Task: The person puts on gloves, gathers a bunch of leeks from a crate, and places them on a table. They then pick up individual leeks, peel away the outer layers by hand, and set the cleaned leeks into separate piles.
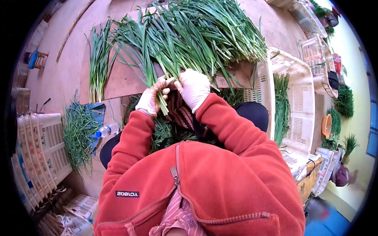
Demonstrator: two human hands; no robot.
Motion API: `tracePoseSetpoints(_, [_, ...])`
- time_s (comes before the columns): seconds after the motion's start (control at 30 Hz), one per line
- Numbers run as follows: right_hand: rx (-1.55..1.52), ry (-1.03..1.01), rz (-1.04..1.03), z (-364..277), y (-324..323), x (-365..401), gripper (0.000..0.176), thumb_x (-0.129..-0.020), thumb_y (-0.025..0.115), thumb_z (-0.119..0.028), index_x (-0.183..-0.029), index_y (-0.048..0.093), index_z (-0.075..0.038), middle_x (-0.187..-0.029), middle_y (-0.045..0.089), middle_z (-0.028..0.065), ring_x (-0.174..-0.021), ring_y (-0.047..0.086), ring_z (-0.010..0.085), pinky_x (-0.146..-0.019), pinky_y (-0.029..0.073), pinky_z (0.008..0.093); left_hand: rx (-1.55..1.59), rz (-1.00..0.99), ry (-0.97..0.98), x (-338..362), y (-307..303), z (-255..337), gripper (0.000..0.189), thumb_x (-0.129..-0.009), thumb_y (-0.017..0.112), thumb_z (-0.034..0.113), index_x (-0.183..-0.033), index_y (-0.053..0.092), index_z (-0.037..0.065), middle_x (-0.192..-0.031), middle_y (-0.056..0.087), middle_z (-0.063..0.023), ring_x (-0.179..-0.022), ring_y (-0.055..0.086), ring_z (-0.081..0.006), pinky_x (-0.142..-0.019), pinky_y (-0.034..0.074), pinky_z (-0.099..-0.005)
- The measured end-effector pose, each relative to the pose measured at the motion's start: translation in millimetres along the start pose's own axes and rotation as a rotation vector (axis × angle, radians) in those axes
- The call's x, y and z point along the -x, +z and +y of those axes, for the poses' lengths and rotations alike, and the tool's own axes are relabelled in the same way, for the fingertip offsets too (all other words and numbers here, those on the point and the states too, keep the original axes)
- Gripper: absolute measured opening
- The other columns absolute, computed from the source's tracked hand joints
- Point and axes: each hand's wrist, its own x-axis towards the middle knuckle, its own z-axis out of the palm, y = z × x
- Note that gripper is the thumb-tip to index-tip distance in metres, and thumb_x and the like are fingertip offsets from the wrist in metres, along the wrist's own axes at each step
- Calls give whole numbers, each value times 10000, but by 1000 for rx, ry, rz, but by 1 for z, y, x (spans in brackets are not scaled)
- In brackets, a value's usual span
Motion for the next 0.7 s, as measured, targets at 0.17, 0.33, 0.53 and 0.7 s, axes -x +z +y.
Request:
tracePoseSetpoints(0.17, [-162, 292, -118, 4, 0, 1, 281, -774, 688, -242, -950, 594, -44, -863, 644, 118, -805, 620, 298, -718, 490, 382, -45, 64, 45, 10, 5, 2, 324, -920, 532, 144, -1230, 515, 51, -1016, 667, -111, -576, 572, -94, -459, 449, -191])
tracePoseSetpoints(0.33, [-632, 467, -134, 14, 7, 1, 356, -819, 662, -116, -1146, 560, -21, -823, 632, 44, -703, 564, 103, -697, 475, 239, -107, 168, 116, 18, 10, -5, 350, -918, 546, 179, -1232, 522, 27, -1041, 651, -90, -609, 519, -87, -505, 419, -195])
tracePoseSetpoints(0.53, [-1172, 438, -50, 0, 3, 2, 456, -841, 604, 1, -1275, 463, 11, -920, 638, 61, -769, 572, 96, -734, 477, 222, -42, 56, 61, 22, 34, -9, 313, -894, 604, 180, -1155, 535, 23, -859, 644, -52, -570, 550, -106, -444, 416, -196])
tracePoseSetpoints(0.7, [-1112, 508, -224, -12, -15, 3, 491, -849, 594, 6, -1310, 426, 24, -971, 628, 73, -796, 574, 97, -764, 475, 218, 86, -54, 11, 1, 14, -29, 298, -882, 613, 168, -1141, 550, 33, -874, 639, -34, -563, 509, -91, -458, 403, -199])
